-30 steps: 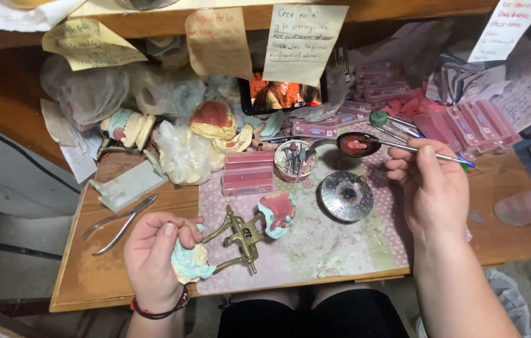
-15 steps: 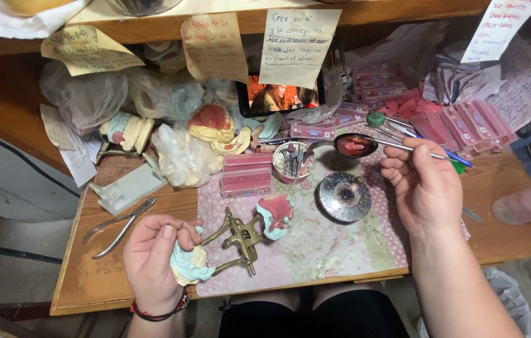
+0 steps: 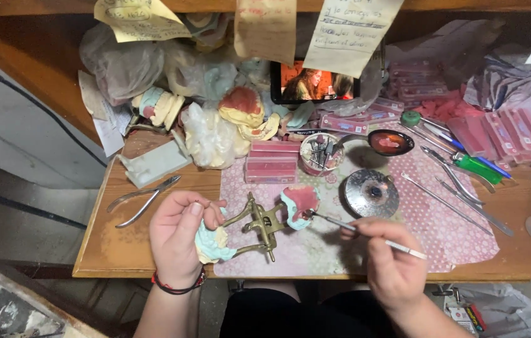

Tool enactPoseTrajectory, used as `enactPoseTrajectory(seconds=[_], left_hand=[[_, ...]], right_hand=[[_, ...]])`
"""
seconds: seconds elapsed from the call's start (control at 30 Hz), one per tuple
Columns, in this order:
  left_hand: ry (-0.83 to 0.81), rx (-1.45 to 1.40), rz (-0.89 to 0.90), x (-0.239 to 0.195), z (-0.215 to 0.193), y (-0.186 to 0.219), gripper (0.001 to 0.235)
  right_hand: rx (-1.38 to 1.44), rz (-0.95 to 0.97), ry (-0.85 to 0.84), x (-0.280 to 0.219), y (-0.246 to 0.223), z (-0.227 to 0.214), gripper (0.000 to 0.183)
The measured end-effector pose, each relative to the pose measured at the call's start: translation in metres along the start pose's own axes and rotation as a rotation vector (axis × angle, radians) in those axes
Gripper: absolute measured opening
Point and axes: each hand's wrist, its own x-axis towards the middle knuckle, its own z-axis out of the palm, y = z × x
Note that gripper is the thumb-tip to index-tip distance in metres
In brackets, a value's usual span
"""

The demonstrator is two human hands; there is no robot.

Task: The person works at a cluttered workbench assembling a dental prosthesis. They use pliers to adjust a small metal component, then use a lighter to heat it. They apply liquid from a bottle to the pink acrylic part of the denture and use a metal tool to smooth and shape the material on the dental cast.

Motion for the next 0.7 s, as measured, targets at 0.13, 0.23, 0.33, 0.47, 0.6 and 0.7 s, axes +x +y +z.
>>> enactPoseTrajectory(seconds=[0.13, 0.23, 0.33, 0.47, 0.6, 0.7], left_hand=[[0.005, -0.002, -0.006, 0.0, -0.001, -0.001, 0.007], [0.013, 0.01, -0.008, 0.0, -0.001, -0.001, 0.007], [-0.003, -0.014, -0.012, 0.0, -0.001, 0.0, 0.007], [-0.002, -0.02, -0.01, 0.0, -0.001, -0.001, 0.006], [0.001, 0.017, -0.002, 0.0, 0.0, 0.0, 0.008], [-0.003, 0.008, 0.0, 0.0, 0.0, 0.0, 0.008]], right_hand=[[-0.388, -0.253, -0.131, -0.002, -0.004, 0.005, 0.02], [-0.554, -0.359, -0.219, 0.006, -0.015, 0.011, 0.021], [-0.587, -0.408, -0.226, 0.004, -0.015, 0.009, 0.02], [-0.618, -0.451, -0.264, 0.005, -0.017, 0.01, 0.021], [-0.603, -0.498, -0.313, 0.004, -0.017, 0.007, 0.021], [-0.595, -0.502, -0.288, 0.004, -0.017, 0.007, 0.02]])
